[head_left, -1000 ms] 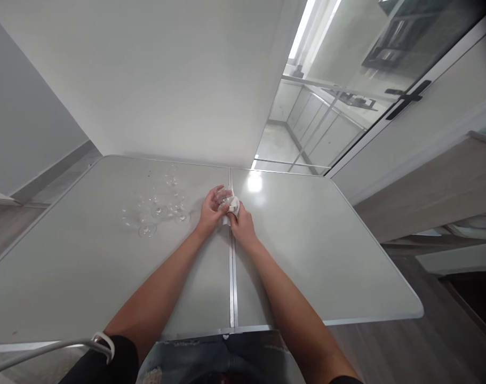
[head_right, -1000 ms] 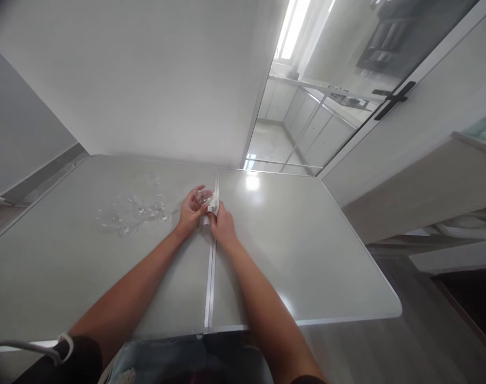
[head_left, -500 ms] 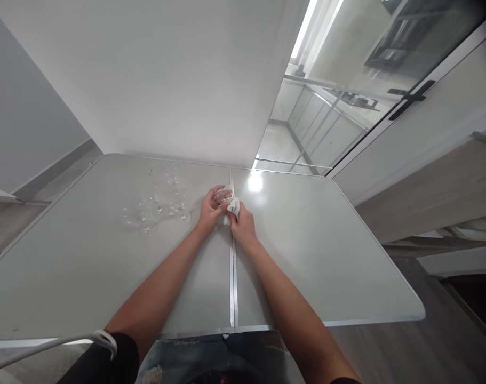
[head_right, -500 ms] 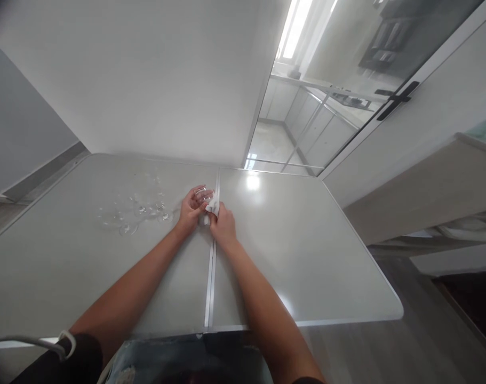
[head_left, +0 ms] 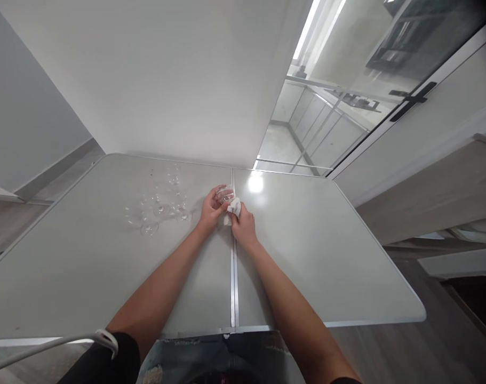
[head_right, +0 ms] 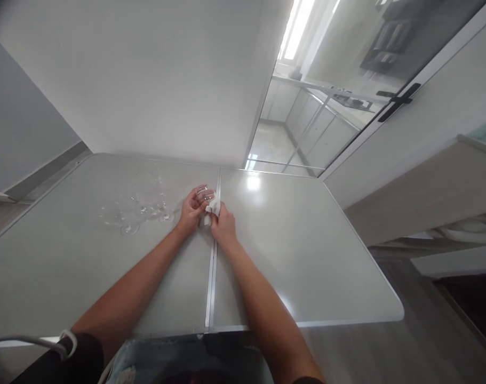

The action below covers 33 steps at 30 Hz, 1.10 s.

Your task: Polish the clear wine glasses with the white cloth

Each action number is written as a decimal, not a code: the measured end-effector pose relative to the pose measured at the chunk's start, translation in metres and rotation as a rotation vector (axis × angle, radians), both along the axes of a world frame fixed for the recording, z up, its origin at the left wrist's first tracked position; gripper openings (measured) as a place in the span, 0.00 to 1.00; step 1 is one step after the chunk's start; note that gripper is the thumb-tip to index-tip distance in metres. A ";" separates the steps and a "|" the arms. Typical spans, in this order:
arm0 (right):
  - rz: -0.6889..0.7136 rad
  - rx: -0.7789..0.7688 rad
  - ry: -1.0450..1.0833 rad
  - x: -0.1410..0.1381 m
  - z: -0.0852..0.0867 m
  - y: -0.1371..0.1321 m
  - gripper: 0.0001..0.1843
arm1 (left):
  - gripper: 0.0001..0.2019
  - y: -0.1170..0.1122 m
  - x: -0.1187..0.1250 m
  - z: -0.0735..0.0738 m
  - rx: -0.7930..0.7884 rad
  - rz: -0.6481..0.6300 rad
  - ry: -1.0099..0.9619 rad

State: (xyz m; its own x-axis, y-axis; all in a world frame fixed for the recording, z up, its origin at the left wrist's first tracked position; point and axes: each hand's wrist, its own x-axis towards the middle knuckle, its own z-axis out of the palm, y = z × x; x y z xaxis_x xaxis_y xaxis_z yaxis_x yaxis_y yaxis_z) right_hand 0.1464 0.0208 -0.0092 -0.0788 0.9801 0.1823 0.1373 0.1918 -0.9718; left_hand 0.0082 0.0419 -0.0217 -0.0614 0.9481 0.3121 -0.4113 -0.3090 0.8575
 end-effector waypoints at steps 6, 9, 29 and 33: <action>0.408 -0.480 0.512 0.008 0.008 0.003 0.21 | 0.35 -0.003 0.000 -0.003 -0.030 -0.056 0.000; 0.365 -0.388 0.389 0.007 0.006 0.004 0.21 | 0.34 -0.003 0.000 -0.002 -0.025 -0.058 -0.023; 0.102 -0.385 0.606 0.001 0.007 0.003 0.22 | 0.33 0.002 0.000 -0.001 -0.064 -0.180 -0.109; -0.014 -0.339 0.661 -0.003 0.005 0.003 0.19 | 0.38 0.002 0.003 -0.004 -0.080 -0.179 -0.036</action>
